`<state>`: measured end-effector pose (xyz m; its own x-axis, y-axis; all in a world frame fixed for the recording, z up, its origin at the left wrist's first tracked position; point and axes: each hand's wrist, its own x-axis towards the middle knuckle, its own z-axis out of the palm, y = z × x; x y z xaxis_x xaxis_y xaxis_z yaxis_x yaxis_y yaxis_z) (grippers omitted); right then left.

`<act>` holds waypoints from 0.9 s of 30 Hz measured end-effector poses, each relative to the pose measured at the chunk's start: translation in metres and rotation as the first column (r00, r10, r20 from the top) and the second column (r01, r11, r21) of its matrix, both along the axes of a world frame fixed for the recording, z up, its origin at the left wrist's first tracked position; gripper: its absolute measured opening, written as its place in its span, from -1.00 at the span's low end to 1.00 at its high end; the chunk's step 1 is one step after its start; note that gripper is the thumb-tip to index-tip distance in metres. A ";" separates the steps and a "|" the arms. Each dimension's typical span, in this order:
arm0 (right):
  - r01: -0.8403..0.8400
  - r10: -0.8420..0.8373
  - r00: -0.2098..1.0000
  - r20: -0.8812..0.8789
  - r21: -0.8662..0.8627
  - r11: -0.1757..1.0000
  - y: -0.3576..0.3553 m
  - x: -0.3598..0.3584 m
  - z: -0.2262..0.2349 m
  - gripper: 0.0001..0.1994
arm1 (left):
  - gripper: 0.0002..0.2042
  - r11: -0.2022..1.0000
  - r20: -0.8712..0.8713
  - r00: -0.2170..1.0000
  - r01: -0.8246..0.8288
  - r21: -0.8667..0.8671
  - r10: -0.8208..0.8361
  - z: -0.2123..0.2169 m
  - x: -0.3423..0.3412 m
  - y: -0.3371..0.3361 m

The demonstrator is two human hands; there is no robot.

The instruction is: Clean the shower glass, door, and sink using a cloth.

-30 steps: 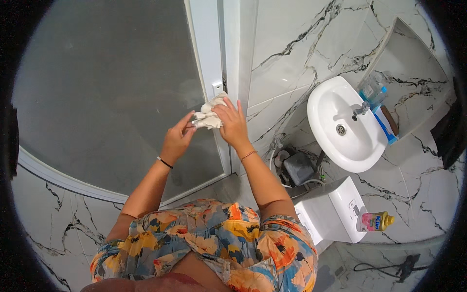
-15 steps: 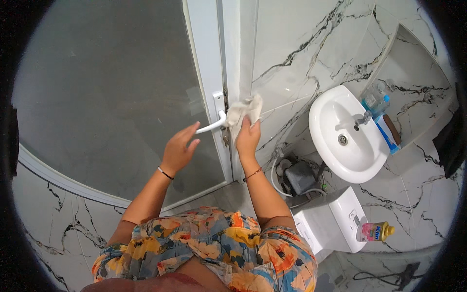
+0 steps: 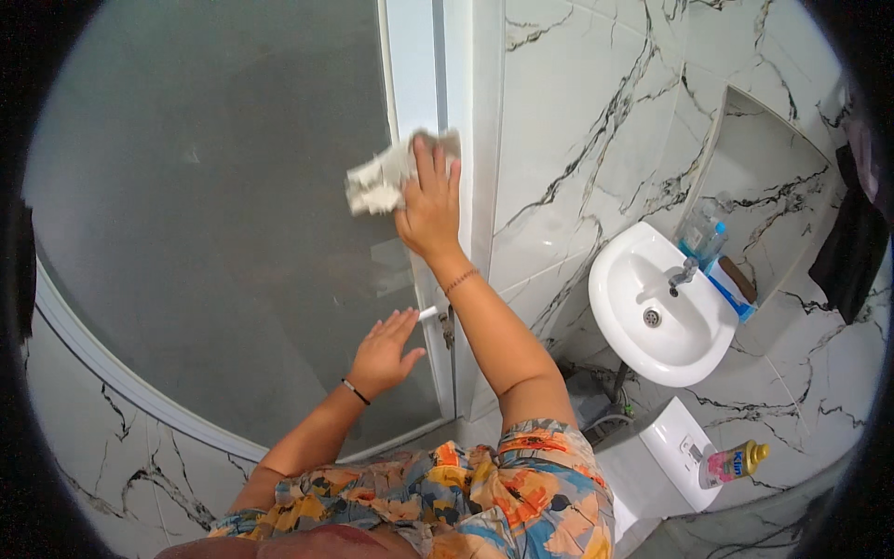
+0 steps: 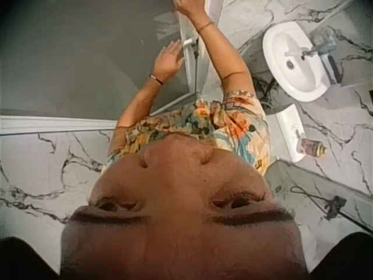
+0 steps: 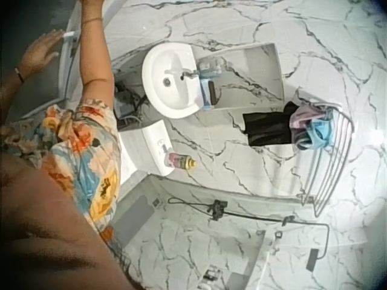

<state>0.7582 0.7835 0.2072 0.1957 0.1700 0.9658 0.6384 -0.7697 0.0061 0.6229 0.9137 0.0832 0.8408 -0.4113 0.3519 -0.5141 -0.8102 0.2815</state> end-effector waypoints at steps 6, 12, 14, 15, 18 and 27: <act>0.003 -0.040 0.938 0.345 0.108 0.994 0.013 0.008 0.193 -0.59 | -0.35 1.000 -0.015 1.000 0.011 0.019 -0.011 0.005 0.000 -0.001; -0.041 -0.006 0.942 0.334 0.132 0.990 0.026 0.006 0.212 -0.45 | -0.33 1.000 0.018 1.000 0.008 0.020 -0.009 -0.003 0.001 0.003; -0.033 -0.002 0.959 0.284 0.120 0.992 0.022 0.010 0.169 -0.34 | -0.32 1.000 0.021 1.000 0.007 0.019 -0.008 -0.002 0.005 0.003; -0.028 0.005 0.976 0.218 0.103 0.994 0.019 0.005 0.143 -0.32 | -0.31 0.999 0.011 1.000 0.009 0.036 -0.010 -0.001 0.004 0.002; -0.039 0.037 0.998 0.046 0.049 0.998 0.011 -0.011 0.060 -0.29 | -0.30 0.998 -0.011 1.000 0.013 0.058 -0.013 0.003 0.002 0.003; 0.038 -0.023 0.988 0.155 -0.097 0.995 -0.007 0.004 0.070 -0.39 | -0.28 0.998 0.003 1.000 0.009 0.056 -0.009 0.005 -0.001 0.003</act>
